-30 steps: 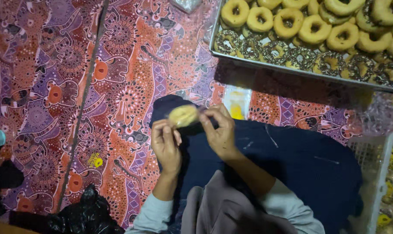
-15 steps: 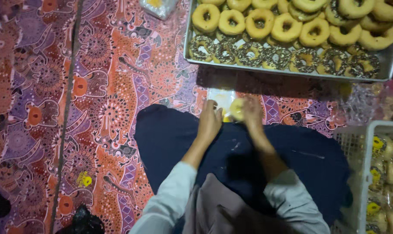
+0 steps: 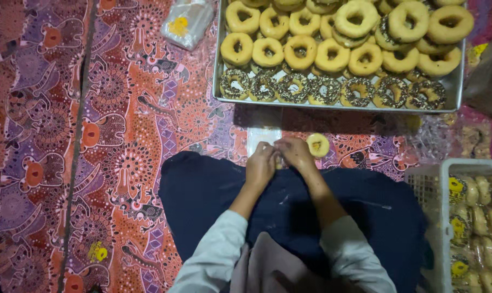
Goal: The person sits on the floor and packages donuts one by one into small plastic bags. They pick donuts from a metal tray, place them into bags, and then transfer the sealed bags into a white plastic crate.
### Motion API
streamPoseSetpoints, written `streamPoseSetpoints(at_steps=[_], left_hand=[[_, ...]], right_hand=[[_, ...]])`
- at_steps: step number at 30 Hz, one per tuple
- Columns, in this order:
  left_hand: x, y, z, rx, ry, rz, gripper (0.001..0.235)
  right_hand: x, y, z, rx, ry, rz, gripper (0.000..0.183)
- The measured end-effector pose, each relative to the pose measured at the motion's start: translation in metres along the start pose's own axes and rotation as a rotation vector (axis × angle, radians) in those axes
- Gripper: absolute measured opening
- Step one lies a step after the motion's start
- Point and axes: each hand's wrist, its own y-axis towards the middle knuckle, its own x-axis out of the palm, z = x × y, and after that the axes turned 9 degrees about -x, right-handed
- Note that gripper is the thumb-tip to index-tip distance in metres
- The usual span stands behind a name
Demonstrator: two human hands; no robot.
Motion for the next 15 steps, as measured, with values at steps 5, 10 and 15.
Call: streamPoseSetpoints(at_steps=[5, 10, 15], left_hand=[[-0.051, 0.032, 0.035, -0.391, -0.504, 0.078, 0.051], [-0.066, 0.044, 0.039, -0.357, -0.658, 0.237, 0.023], [-0.076, 0.008, 0.067, 0.029, -0.544, 0.171, 0.019]], right_hand=[[-0.029, -0.017, -0.082, -0.149, 0.088, 0.047, 0.022], [-0.034, -0.053, -0.149, -0.622, -0.212, 0.399, 0.036], [-0.034, -0.060, -0.177, -0.585, -0.405, 0.212, 0.044]])
